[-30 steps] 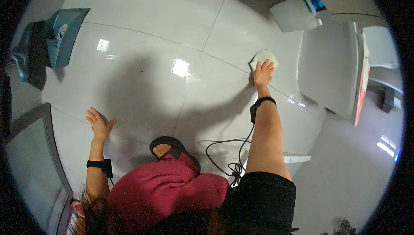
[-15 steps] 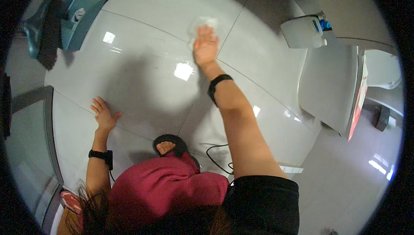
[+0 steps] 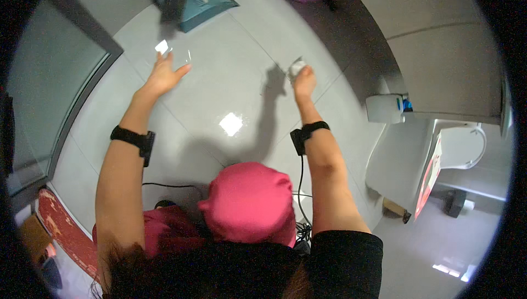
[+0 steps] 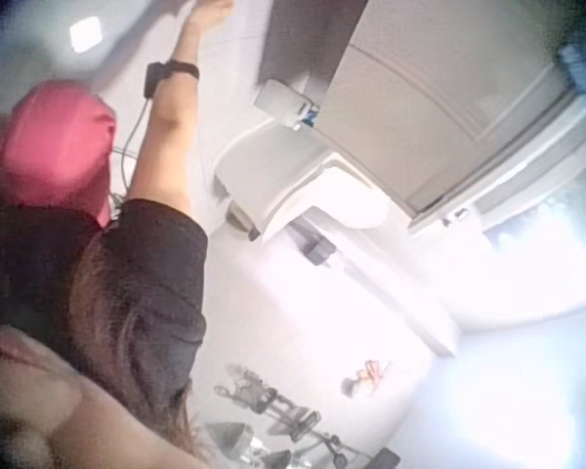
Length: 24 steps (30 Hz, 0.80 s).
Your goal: Cleaning the tiles of a bathroom wall using a small white cloth.
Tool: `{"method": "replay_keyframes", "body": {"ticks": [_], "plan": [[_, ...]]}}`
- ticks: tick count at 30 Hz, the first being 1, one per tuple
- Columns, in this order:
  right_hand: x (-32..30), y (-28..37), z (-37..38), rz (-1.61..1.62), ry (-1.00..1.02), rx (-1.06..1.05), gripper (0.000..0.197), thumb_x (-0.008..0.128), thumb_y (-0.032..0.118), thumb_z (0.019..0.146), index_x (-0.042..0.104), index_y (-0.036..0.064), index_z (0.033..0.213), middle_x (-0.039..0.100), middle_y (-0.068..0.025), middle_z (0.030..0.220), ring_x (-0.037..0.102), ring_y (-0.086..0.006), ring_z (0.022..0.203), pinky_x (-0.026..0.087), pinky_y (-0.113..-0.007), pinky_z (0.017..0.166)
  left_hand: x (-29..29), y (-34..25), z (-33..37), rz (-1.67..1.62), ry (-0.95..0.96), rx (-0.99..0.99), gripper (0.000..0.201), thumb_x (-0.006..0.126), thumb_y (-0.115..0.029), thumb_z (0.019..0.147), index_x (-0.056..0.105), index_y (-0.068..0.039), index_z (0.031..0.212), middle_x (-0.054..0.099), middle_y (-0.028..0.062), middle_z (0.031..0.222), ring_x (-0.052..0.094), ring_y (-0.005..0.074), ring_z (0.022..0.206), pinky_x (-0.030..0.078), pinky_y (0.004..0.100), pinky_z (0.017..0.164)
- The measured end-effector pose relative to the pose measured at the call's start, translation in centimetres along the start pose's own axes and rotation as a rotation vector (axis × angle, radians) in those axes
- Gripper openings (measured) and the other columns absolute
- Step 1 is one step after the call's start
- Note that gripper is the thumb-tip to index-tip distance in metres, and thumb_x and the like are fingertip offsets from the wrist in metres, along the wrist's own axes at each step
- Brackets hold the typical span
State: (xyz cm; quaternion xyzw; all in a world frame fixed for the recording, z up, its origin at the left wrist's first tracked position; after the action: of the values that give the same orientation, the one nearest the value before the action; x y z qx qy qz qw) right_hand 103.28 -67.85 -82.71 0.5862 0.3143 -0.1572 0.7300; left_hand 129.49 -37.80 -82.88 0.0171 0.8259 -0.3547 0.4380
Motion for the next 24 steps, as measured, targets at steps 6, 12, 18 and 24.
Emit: {"method": "replay_keyframes", "body": {"ticks": [6,12,18,24], "plan": [[-3.9,2.9,0.6,0.018,-0.014,0.02,0.039,0.037,0.027,0.087,0.058,-0.0058,0.087,0.058,-0.0097,0.077,0.051,-0.0159,0.072,0.043,-0.032,0.065,0.9,-2.2,-0.5,-0.242,0.072,-0.054,0.084,0.056,-0.053,0.077,0.031,0.009,0.129,0.016,0.035,0.136,0.028,0.0416,0.125,0.028,0.0402,0.102],[-12.0,4.6,-0.1,0.076,0.016,0.066,0.036,0.042,0.029,0.089,0.057,-0.0032,0.095,0.056,-0.0055,0.082,0.051,-0.0137,0.073,0.045,-0.03,0.064,4.2,-8.6,-1.1,-0.548,0.07,-0.031,0.068,0.059,-0.044,0.077,0.046,0.01,0.116,0.036,0.0338,0.127,0.04,0.0388,0.118,0.037,0.0402,0.096],[-21.6,7.4,-3.2,0.124,-0.099,0.155,0.035,0.044,0.028,0.088,0.058,-0.0022,0.096,0.057,-0.0065,0.078,0.053,-0.016,0.067,0.043,-0.03,0.056,5.0,-14.7,-4.1,-0.704,0.297,0.12,0.068,0.054,-0.042,0.08,0.04,0.011,0.121,0.033,0.0327,0.13,0.022,0.035,0.13,0.03,0.0399,0.102],[-28.5,2.4,-5.0,0.216,-0.04,0.335,0.038,0.039,0.027,0.089,0.049,-0.0025,0.111,0.056,-0.0144,0.101,0.059,-0.0254,0.088,0.051,-0.037,0.072,7.7,-15.0,-4.9,-0.588,0.364,0.092,0.063,0.052,-0.037,0.082,0.037,0.006,0.125,0.019,0.0289,0.137,0.023,0.0398,0.128,0.03,0.0457,0.101]]}}
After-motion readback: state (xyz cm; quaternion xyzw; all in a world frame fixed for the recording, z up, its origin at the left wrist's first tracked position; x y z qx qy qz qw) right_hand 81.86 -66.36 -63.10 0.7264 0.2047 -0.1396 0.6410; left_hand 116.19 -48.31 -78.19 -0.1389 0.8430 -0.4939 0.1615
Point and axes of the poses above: each hand's wrist, its own z-axis towards the middle knuckle, its own x-axis out of the palm, y = z × x, the point moved 7 cm from there along z, towards the middle knuckle
